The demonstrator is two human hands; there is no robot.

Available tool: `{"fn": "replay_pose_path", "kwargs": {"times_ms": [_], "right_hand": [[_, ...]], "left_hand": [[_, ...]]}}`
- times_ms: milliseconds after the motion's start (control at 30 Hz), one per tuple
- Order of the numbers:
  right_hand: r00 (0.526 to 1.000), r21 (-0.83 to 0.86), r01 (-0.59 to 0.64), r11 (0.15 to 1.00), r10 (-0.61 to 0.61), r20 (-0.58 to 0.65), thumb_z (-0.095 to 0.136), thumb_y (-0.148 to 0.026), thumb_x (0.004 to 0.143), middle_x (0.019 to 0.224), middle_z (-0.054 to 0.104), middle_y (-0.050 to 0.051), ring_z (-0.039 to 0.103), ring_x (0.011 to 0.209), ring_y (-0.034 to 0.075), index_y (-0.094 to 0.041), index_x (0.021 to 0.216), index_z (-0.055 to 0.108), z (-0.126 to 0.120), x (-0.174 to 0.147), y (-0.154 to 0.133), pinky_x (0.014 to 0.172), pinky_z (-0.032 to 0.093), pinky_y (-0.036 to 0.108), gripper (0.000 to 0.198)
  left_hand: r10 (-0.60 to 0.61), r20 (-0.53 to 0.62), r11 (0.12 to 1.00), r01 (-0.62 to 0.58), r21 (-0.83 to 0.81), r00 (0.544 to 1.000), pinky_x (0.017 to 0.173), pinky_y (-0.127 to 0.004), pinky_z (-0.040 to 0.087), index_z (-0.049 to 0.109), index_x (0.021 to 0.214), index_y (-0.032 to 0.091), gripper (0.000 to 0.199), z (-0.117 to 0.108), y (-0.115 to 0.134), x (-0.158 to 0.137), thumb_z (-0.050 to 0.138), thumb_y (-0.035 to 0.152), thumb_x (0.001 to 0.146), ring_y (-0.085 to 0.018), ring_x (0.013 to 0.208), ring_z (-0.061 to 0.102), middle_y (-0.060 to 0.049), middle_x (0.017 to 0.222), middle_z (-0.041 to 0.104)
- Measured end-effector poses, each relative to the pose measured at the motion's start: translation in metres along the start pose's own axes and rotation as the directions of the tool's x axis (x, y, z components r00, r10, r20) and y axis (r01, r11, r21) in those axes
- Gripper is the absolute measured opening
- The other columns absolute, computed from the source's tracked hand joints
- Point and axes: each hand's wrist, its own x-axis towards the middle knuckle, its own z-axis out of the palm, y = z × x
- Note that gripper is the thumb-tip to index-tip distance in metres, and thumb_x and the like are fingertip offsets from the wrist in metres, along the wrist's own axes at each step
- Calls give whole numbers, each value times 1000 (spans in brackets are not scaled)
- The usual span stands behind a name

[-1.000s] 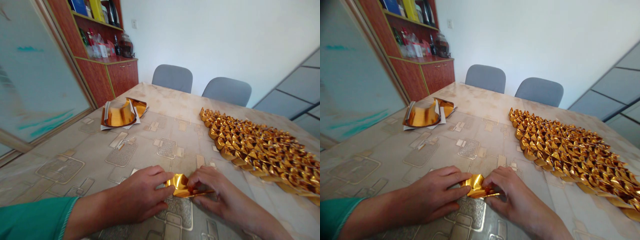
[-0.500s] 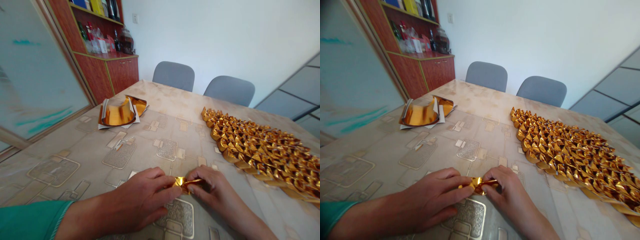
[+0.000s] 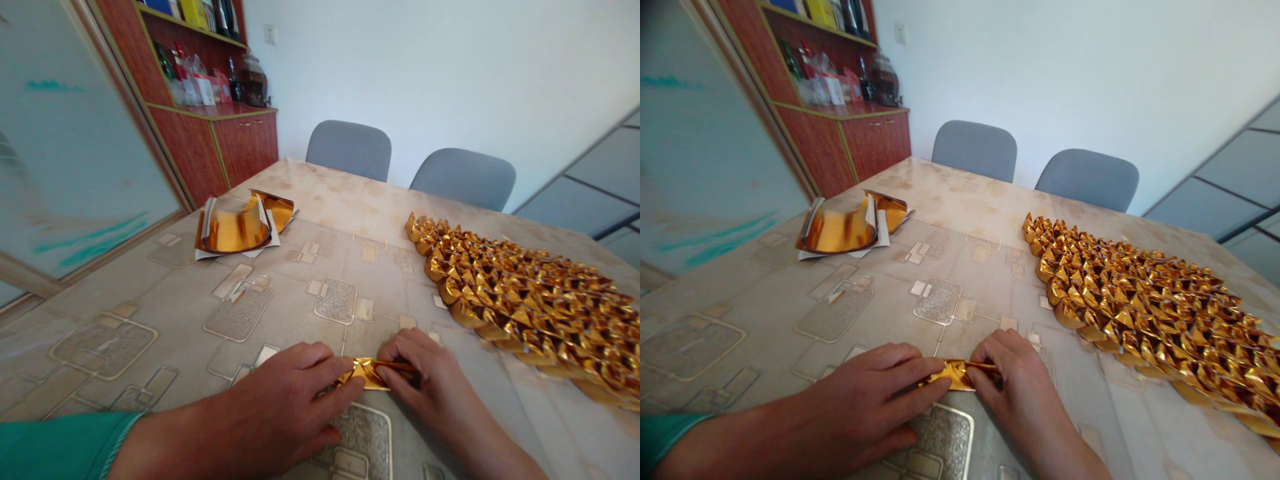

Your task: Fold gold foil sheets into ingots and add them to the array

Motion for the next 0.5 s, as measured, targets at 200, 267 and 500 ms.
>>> {"fn": "replay_pose_path", "kwargs": {"times_ms": [200, 267, 500], "right_hand": [[1000, -18, -6, 1000, 6, -11, 57, -14, 85, 74, 58, 2, 53, 69, 17, -20, 72, 57, 3, 0, 2, 60, 36, 27, 15], [1000, -16, 5, 1000, -5, -16, 57, -14, 85, 73, 58, 2, 53, 69, 17, -20, 71, 56, 4, 0, 2, 61, 37, 28, 15], [1000, -27, 19, 999, -20, -23, 57, -16, 85, 71, 57, 1, 52, 67, 17, -21, 71, 55, 6, 0, 5, 60, 37, 28, 15]], "left_hand": [[31, 18, 999, -31, 13, 999, 84, -33, 48, 51, 129, 20, 42, -3, 2, 2, 60, 30, 90, -22, 98, 57, -9, 116, 64], [19, 18, 1000, -19, 9, 1000, 84, -33, 48, 52, 129, 20, 41, -3, 2, 2, 60, 30, 90, -22, 99, 57, -9, 116, 64], [-18, 27, 1000, 19, -14, 999, 89, -34, 47, 50, 132, 19, 42, -2, 5, 0, 56, 33, 93, -22, 104, 57, -10, 118, 62]]}}
